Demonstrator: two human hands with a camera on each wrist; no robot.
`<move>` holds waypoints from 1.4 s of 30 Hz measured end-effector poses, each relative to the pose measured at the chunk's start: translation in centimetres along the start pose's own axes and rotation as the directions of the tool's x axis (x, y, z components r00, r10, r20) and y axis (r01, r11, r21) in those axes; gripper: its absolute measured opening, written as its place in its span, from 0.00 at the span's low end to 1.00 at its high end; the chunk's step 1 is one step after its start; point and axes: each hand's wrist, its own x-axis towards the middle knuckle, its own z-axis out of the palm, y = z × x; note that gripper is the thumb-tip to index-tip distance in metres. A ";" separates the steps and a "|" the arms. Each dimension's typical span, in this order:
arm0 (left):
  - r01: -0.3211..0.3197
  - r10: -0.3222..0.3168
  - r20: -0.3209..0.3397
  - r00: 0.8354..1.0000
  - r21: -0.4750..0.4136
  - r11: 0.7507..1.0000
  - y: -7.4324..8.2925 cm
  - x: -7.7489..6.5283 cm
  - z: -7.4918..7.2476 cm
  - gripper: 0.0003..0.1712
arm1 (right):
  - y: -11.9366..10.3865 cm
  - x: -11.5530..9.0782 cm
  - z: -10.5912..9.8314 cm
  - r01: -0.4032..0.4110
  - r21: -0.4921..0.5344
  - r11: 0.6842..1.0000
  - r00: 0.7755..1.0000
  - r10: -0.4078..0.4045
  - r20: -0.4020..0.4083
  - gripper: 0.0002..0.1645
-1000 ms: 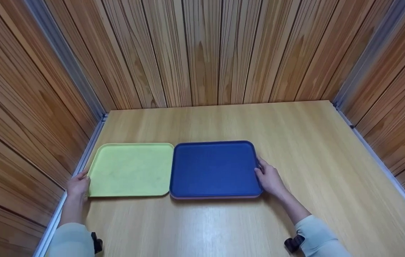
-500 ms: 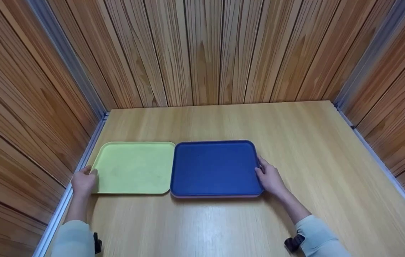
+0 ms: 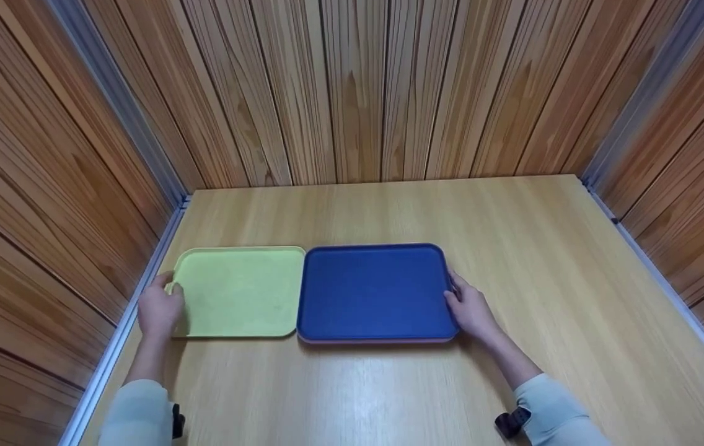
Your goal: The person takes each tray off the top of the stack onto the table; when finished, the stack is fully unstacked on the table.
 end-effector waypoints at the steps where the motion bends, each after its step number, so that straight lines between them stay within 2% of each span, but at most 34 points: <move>1: -0.027 0.027 -0.002 1.000 -0.023 0.999 0.4 0.0 0.2 0.27 | 0.0 0.0 0.0 -0.001 0.004 1.000 1.000 0.001 0.002 0.34; 5: -0.105 0.106 0.007 0.994 -0.127 0.986 1.7 -0.1 1.5 0.25 | 0.0 0.0 0.0 -0.004 0.009 1.000 1.000 0.004 0.006 0.34; 12: -0.131 0.161 0.090 0.983 -0.271 0.954 3.6 -1.1 4.3 0.22 | -0.2 0.0 -0.1 -0.006 0.024 1.000 1.000 0.006 0.013 0.34; 18: -0.152 0.223 0.167 0.960 -0.356 0.922 6.0 -2.3 7.2 0.21 | -0.1 0.0 -0.1 0.008 0.006 1.000 1.000 -0.008 -0.008 0.33; 25: -0.113 0.237 0.265 0.935 -0.412 0.904 8.3 -4.1 9.8 0.22 | 0.0 0.0 0.0 -0.008 0.028 1.000 1.000 0.008 0.002 0.33; 32: -0.057 0.220 0.310 0.925 -0.458 0.887 9.9 -5.4 11.5 0.22 | 0.0 0.0 0.0 -0.005 0.022 1.000 1.000 0.005 0.002 0.33; 42: 0.005 0.198 0.347 0.917 -0.505 0.863 11.1 -6.4 13.2 0.23 | -0.1 0.0 0.0 -0.013 0.036 0.999 1.000 0.013 0.003 0.33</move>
